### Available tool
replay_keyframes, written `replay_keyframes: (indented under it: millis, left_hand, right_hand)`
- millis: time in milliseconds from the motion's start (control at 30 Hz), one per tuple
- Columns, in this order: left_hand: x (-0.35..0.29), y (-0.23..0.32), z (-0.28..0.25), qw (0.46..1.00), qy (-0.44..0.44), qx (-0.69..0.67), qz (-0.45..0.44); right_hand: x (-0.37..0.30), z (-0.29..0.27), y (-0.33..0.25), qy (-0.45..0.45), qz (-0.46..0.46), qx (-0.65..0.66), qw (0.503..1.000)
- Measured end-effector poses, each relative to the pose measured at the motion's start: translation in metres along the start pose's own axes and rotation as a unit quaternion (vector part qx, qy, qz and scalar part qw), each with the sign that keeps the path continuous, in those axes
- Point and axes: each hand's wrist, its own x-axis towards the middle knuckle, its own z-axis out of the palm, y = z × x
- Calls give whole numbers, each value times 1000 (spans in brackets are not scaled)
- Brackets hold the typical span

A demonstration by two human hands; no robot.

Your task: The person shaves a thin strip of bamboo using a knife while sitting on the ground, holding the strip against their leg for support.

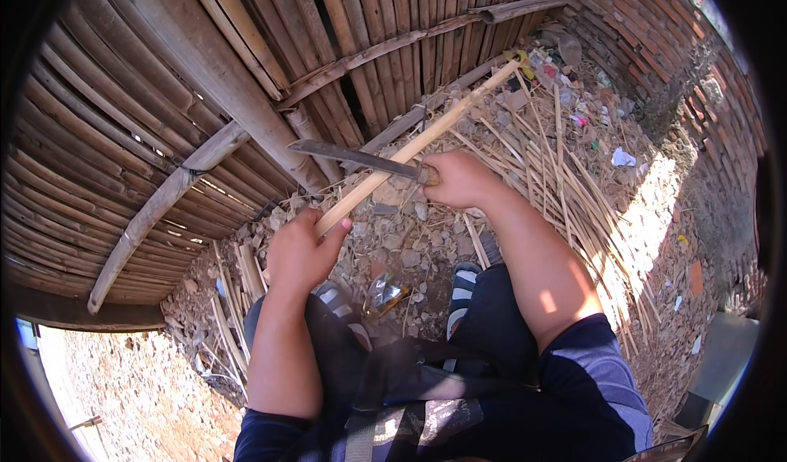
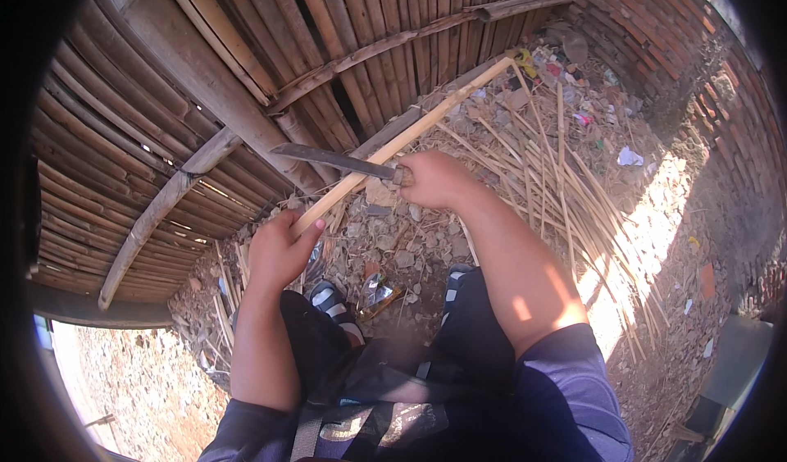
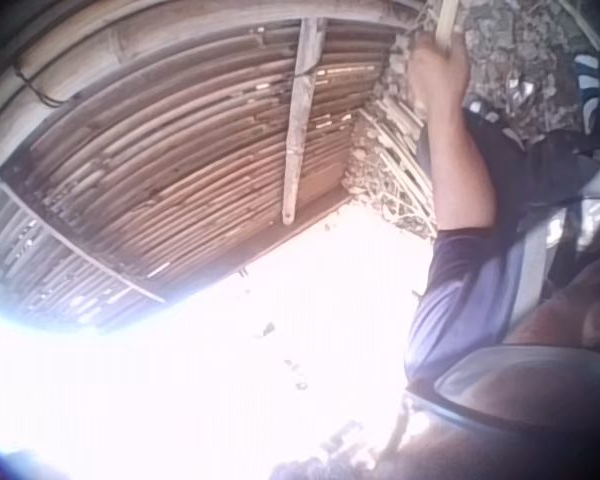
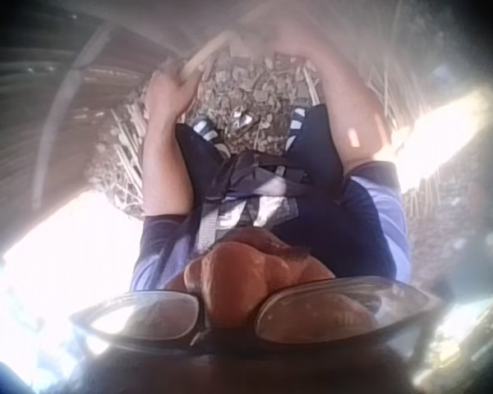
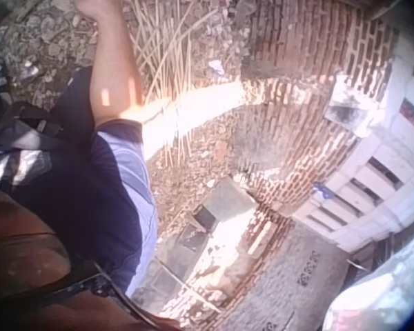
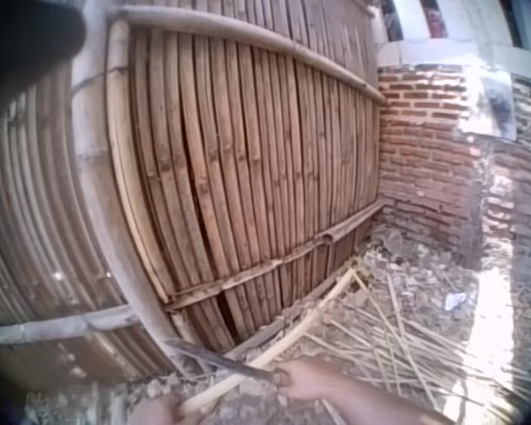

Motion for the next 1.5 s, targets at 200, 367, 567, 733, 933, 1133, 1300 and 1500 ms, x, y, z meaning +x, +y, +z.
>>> replay_keyframes:
  millis: [200,367,567,733,933,1133,1300,1500]
  left_hand:
    - [-2,1,-2,1000,2,4,10]
    - [-3,7,-3,999,-27,31,2]
    - [-3,2,1,1000,-5,26,-11]
    - [-3,2,0,1000,-1,12,-24]
    - [-3,0,0,1000,20,-1,-22]
    - [-3,8,-6,998,27,-36,-40]
    - [-1,5,-3,998,42,-36,-27]
    - [-3,5,-1,998,42,-32,-23]
  right_hand:
    - [0,4,-2,-5,7,5,1000]
    - [2,9,0,-22,-9,-37,999]
    - [2,5,-6,-19,-10,-35,999]
    - [-5,-2,-17,13,26,-57,998]
    - [-9,0,-28,-1,-12,-84,996]
    - [-5,4,-6,70,-10,-7,997]
    - [-5,8,-7,139,3,-7,990]
    - [-5,10,-26,35,-45,-68,996]
